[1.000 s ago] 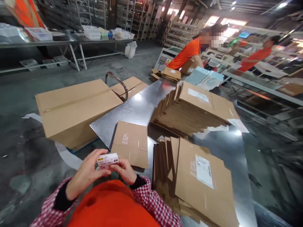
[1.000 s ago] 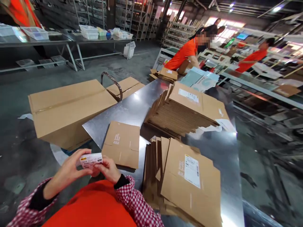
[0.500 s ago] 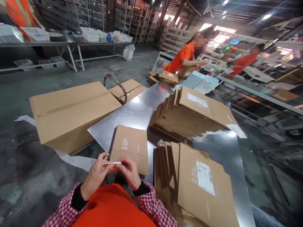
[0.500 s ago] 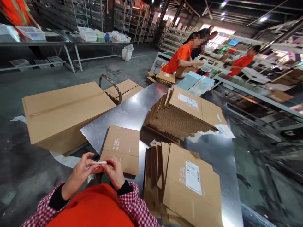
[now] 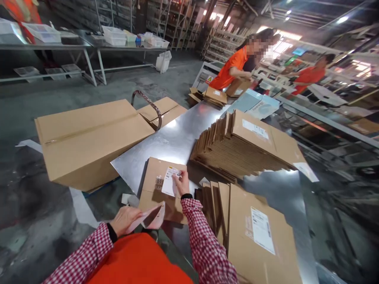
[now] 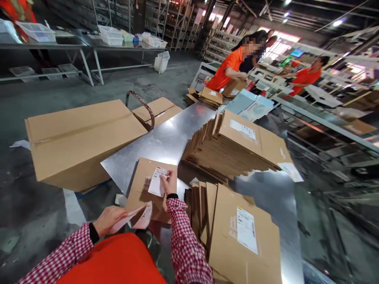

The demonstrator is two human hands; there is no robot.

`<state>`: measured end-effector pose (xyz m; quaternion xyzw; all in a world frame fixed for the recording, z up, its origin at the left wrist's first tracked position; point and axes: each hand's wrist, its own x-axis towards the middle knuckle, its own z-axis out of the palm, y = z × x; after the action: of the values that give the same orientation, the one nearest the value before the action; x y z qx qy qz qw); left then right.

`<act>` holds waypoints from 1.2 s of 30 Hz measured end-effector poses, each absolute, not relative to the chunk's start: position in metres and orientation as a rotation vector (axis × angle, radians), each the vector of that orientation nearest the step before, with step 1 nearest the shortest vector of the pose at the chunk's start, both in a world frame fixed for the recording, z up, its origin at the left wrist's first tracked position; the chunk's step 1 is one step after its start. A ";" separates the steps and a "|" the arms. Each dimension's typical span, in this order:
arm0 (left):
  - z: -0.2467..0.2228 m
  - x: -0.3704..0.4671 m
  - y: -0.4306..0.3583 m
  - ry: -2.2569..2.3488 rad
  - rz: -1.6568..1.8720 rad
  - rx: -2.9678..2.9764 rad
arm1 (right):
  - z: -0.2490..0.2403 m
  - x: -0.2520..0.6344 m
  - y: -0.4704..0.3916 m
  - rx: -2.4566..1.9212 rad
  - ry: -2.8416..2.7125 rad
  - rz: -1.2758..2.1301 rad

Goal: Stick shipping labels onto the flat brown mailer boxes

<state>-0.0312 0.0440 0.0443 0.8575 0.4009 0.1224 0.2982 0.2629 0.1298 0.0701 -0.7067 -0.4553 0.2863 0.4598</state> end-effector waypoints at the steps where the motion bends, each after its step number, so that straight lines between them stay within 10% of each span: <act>1: 0.041 -0.028 0.044 1.032 0.338 2.292 | 0.063 0.267 0.138 -1.752 -1.164 0.744; 19: -0.006 -0.007 0.042 1.051 0.341 2.101 | 0.016 0.220 0.143 -2.233 -2.028 0.292; 26: 0.013 -0.008 0.042 1.160 0.438 1.963 | 0.028 0.292 0.109 -2.622 -1.137 0.416; 36: 0.049 -0.017 0.043 1.205 0.521 1.801 | 0.092 0.261 0.049 -2.266 -1.241 0.401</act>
<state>-0.0174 0.0432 0.0491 0.7255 0.4851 0.2100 0.4407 0.2614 0.0494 0.0917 -0.8368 -0.4583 0.1482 0.2604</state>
